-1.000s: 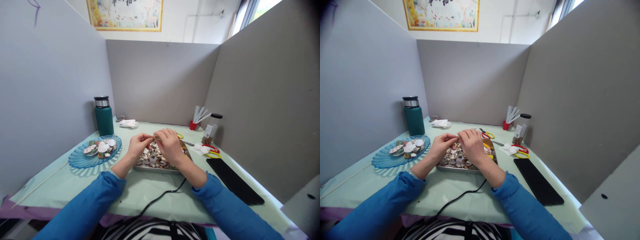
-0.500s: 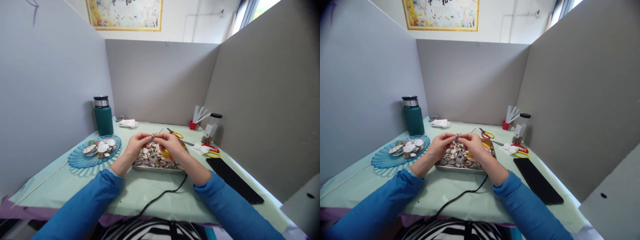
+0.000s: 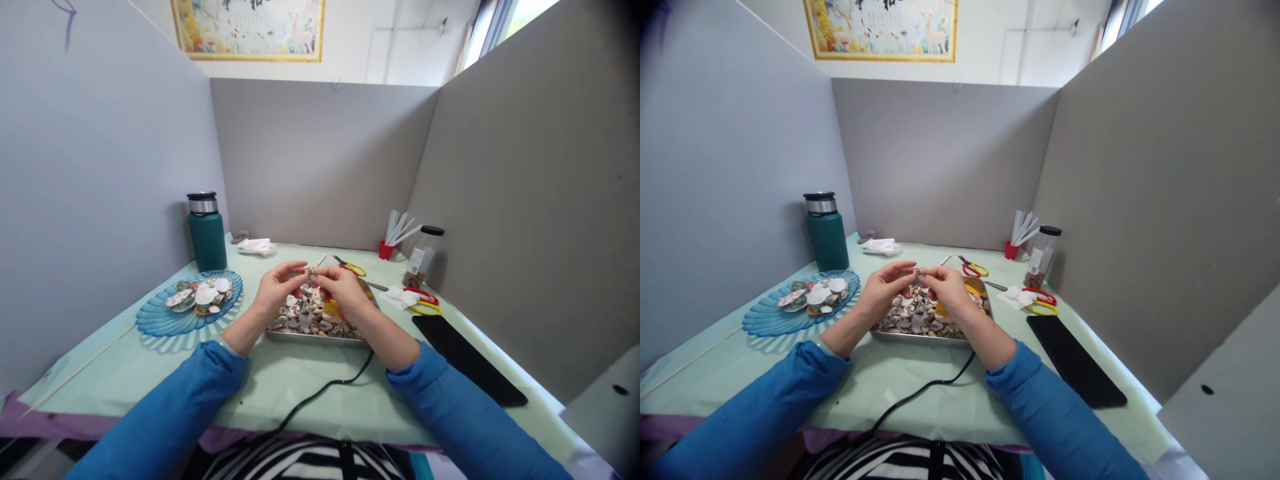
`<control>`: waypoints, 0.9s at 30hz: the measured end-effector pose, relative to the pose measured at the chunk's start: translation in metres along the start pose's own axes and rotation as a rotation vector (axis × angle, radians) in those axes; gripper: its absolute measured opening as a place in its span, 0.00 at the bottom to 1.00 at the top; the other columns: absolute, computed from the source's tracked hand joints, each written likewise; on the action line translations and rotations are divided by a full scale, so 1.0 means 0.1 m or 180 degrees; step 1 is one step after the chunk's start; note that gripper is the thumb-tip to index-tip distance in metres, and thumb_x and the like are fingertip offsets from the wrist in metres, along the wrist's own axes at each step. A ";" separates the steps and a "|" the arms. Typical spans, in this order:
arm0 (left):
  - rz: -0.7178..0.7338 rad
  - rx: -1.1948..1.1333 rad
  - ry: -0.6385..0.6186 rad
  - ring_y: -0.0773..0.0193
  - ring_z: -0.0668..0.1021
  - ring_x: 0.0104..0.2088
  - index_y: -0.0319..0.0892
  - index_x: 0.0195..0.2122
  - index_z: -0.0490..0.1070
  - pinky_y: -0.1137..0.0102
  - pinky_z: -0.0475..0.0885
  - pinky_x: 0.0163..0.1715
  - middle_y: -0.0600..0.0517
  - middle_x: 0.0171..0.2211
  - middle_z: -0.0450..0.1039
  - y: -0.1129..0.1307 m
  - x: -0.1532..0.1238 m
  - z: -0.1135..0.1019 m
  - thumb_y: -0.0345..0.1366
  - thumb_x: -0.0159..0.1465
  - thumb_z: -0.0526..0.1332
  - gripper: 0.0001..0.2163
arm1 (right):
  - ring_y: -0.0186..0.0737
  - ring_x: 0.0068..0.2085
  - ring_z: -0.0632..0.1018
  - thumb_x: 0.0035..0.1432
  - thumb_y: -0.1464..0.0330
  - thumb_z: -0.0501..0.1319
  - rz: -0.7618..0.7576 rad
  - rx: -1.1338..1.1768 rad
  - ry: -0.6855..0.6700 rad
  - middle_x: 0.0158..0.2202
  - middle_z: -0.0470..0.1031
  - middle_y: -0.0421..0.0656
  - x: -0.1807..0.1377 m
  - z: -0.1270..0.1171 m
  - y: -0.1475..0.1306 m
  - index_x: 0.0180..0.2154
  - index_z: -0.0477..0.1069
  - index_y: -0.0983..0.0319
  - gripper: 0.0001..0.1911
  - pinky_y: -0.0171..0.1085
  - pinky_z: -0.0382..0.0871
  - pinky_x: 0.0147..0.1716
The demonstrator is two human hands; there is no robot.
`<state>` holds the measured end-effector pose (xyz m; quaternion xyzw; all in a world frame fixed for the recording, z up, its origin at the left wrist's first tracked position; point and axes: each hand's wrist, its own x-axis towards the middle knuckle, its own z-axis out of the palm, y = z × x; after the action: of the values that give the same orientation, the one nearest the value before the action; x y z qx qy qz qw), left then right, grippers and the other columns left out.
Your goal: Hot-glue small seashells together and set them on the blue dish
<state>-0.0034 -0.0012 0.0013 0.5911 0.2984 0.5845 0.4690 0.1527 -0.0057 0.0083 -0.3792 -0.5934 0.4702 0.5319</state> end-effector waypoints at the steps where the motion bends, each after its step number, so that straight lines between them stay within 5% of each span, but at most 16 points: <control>1: 0.0006 0.0087 0.0010 0.73 0.70 0.19 0.38 0.41 0.74 0.74 0.67 0.21 0.52 0.29 0.75 0.01 0.00 0.00 0.39 0.50 0.68 0.18 | 0.27 0.18 0.64 0.44 0.62 0.65 -0.0001 -0.0004 -0.0005 0.19 0.66 0.36 0.00 0.00 0.00 0.25 0.70 0.64 0.12 0.30 0.54 0.18; 5: -0.0016 0.0273 0.0115 0.72 0.70 0.18 0.37 0.39 0.76 0.74 0.65 0.21 0.53 0.22 0.73 0.01 0.00 0.00 0.40 0.50 0.67 0.16 | 0.27 0.19 0.64 0.43 0.62 0.65 -0.0002 -0.0002 -0.0014 0.20 0.67 0.37 -0.01 0.00 0.00 0.25 0.72 0.65 0.11 0.30 0.54 0.18; 27: 0.0067 0.0381 0.0235 0.71 0.70 0.17 0.37 0.34 0.76 0.74 0.65 0.19 0.52 0.22 0.74 0.00 0.01 -0.02 0.42 0.50 0.67 0.15 | 0.28 0.20 0.64 0.44 0.64 0.64 -0.0019 -0.0035 -0.0054 0.22 0.71 0.39 -0.01 0.02 0.01 0.25 0.74 0.64 0.09 0.30 0.54 0.18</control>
<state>-0.0052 -0.0003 0.0015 0.5993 0.3437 0.5919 0.4153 0.1510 -0.0064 0.0068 -0.3764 -0.6016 0.4685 0.5262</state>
